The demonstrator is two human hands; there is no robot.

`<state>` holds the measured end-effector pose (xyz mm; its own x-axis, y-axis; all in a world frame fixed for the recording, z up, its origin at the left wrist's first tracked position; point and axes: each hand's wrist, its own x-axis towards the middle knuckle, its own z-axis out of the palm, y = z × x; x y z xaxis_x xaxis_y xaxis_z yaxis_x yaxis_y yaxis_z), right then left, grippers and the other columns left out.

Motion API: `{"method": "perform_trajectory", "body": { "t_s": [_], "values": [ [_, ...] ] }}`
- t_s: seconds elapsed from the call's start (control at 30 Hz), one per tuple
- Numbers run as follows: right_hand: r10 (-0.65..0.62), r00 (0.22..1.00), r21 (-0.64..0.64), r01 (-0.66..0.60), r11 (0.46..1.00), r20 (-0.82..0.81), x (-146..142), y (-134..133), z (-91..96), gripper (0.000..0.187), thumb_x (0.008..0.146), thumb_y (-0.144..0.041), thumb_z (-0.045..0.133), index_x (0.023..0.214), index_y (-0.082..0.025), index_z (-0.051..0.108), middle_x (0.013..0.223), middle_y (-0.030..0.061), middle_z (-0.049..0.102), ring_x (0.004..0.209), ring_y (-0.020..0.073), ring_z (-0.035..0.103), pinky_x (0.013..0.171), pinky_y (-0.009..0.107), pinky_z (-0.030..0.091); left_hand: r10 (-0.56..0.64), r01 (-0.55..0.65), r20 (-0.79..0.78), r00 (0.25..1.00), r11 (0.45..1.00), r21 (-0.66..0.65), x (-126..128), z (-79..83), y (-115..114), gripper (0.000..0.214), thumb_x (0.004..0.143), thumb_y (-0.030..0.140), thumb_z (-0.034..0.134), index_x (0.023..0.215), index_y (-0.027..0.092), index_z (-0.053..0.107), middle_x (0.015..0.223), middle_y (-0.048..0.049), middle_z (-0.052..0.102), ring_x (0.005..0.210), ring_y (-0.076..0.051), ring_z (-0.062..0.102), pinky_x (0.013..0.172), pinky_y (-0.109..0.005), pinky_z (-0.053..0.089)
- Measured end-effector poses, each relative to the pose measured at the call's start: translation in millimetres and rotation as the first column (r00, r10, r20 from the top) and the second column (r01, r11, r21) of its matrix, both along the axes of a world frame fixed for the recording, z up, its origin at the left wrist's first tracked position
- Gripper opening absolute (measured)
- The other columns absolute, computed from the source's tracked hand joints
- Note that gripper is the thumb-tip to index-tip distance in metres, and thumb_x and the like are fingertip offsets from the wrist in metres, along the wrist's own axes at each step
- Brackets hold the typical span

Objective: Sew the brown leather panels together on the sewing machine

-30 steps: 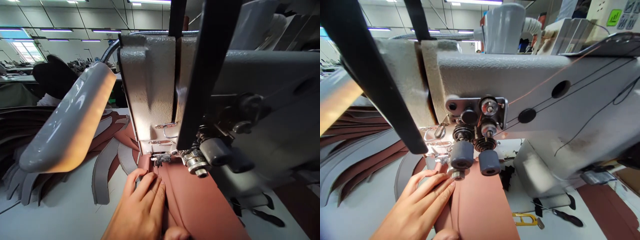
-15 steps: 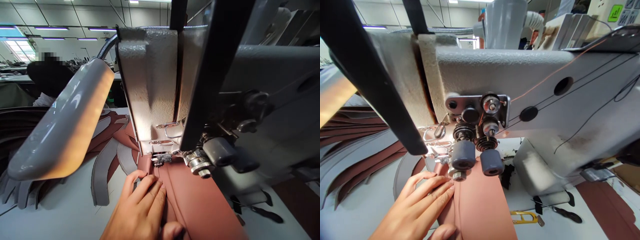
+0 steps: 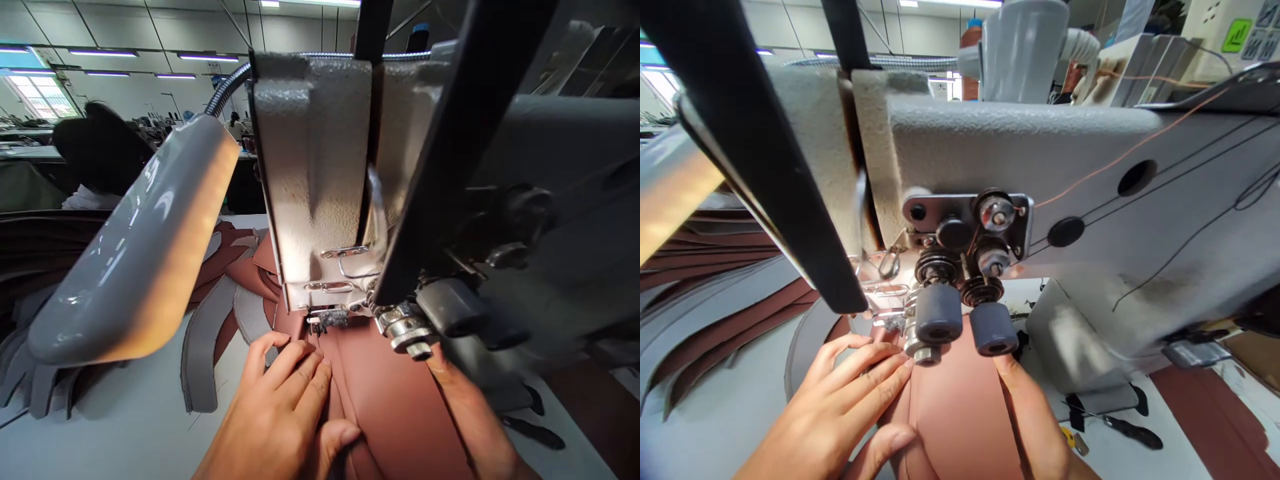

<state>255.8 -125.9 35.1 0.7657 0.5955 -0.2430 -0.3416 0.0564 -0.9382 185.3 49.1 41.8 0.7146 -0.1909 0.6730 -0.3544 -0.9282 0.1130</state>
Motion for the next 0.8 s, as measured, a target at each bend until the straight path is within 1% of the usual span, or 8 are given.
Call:
{"method": "perform_trajectory", "body": {
  "t_s": [0.1,0.17,0.3,0.43,0.53,0.63,0.73,0.8],
  "values": [
    [0.122,0.935,0.148,-0.076,0.986,-0.332,10,1,4.1,0.06,0.074,-0.06,0.058,0.113,-0.015,0.061,0.101,0.0107,0.067,0.107,0.0265,0.058,0.092,0.037,0.044,-0.001,0.001,0.013,1.0,1.0,-0.013,2,-0.7,0,0.033,0.093,0.038,0.041,0.095,0.014,0.063,0.086,-0.0047,0.069,0.085,-0.022,0.057,0.089,-0.043,0.033],
    [0.148,0.87,0.151,-0.086,0.985,-0.471,15,2,4.6,0.055,0.069,-0.045,0.071,0.115,-0.018,0.06,0.102,0.0087,0.067,0.102,0.024,0.06,0.094,0.036,0.043,0.002,-0.002,0.023,1.0,1.0,-0.003,2,-1.6,0,0.032,0.093,0.038,0.041,0.096,0.013,0.062,0.09,-0.0056,0.069,0.088,-0.023,0.057,0.089,-0.043,0.034],
    [0.039,0.957,0.03,-0.031,0.999,-0.289,22,4,1.9,0.032,0.066,-0.033,0.076,0.094,-0.019,0.069,0.097,0.0037,0.068,0.099,0.0171,0.06,0.095,0.029,0.043,0.006,-0.006,0.042,0.999,1.0,0.007,2,-2.8,4,0.029,0.093,0.034,0.041,0.098,0.014,0.062,0.091,-0.0059,0.069,0.09,-0.022,0.058,0.09,-0.042,0.034],
    [-0.102,0.967,-0.117,0.076,0.99,-0.233,24,4,-1.8,0.027,0.058,-0.034,0.081,0.079,-0.021,0.069,0.086,-0.0015,0.069,0.092,0.0145,0.06,0.094,0.028,0.044,-0.014,0.015,0.027,1.0,1.0,-0.019,1,-2.0,9,0.024,0.092,0.026,0.04,0.098,0.016,0.06,0.091,-0.0036,0.069,0.089,-0.019,0.059,0.09,-0.037,0.034],
    [-0.143,0.964,-0.131,0.115,0.985,-0.223,23,2,-7.1,0.029,0.057,-0.036,0.08,0.079,-0.02,0.069,0.081,0.0003,0.068,0.092,0.0175,0.06,0.095,0.032,0.043,-0.014,0.015,0.036,0.999,1.0,-0.011,-1,2.3,13,0.021,0.091,0.022,0.041,0.1,0.018,0.059,0.089,-0.0009,0.069,0.088,-0.017,0.06,0.089,-0.034,0.035],
    [-0.123,0.977,-0.134,0.1,0.986,-0.176,22,0,-15.5,0.031,0.058,-0.039,0.079,0.078,-0.018,0.071,0.073,0.0028,0.067,0.092,0.02,0.059,0.095,0.033,0.043,-0.022,0.026,-0.046,0.999,0.997,0.067,-3,11.7,18,0.019,0.088,0.019,0.046,0.101,0.019,0.059,0.089,0.0013,0.069,0.088,-0.015,0.061,0.087,-0.031,0.035],
    [-0.138,0.977,-0.172,0.11,0.979,-0.164,20,0,-21.2,0.024,0.06,-0.036,0.078,0.073,-0.018,0.07,0.073,0.002,0.066,0.086,0.0175,0.059,0.093,0.03,0.044,-0.021,0.036,-0.148,0.989,0.994,0.1,-6,22.1,21,0.02,0.085,0.017,0.049,0.102,0.02,0.06,0.093,0.0022,0.07,0.093,-0.015,0.061,0.09,-0.03,0.033],
    [-0.166,0.97,-0.171,0.135,0.976,-0.179,17,2,-21.3,0.018,0.061,-0.032,0.078,0.072,-0.02,0.069,0.08,0.0004,0.066,0.087,0.0156,0.059,0.092,0.028,0.044,-0.021,0.028,-0.121,0.992,0.998,0.055,-7,25.4,23,0.022,0.086,0.015,0.047,0.1,0.02,0.062,0.093,0.0027,0.07,0.093,-0.014,0.061,0.092,-0.029,0.031]
  ]
}}
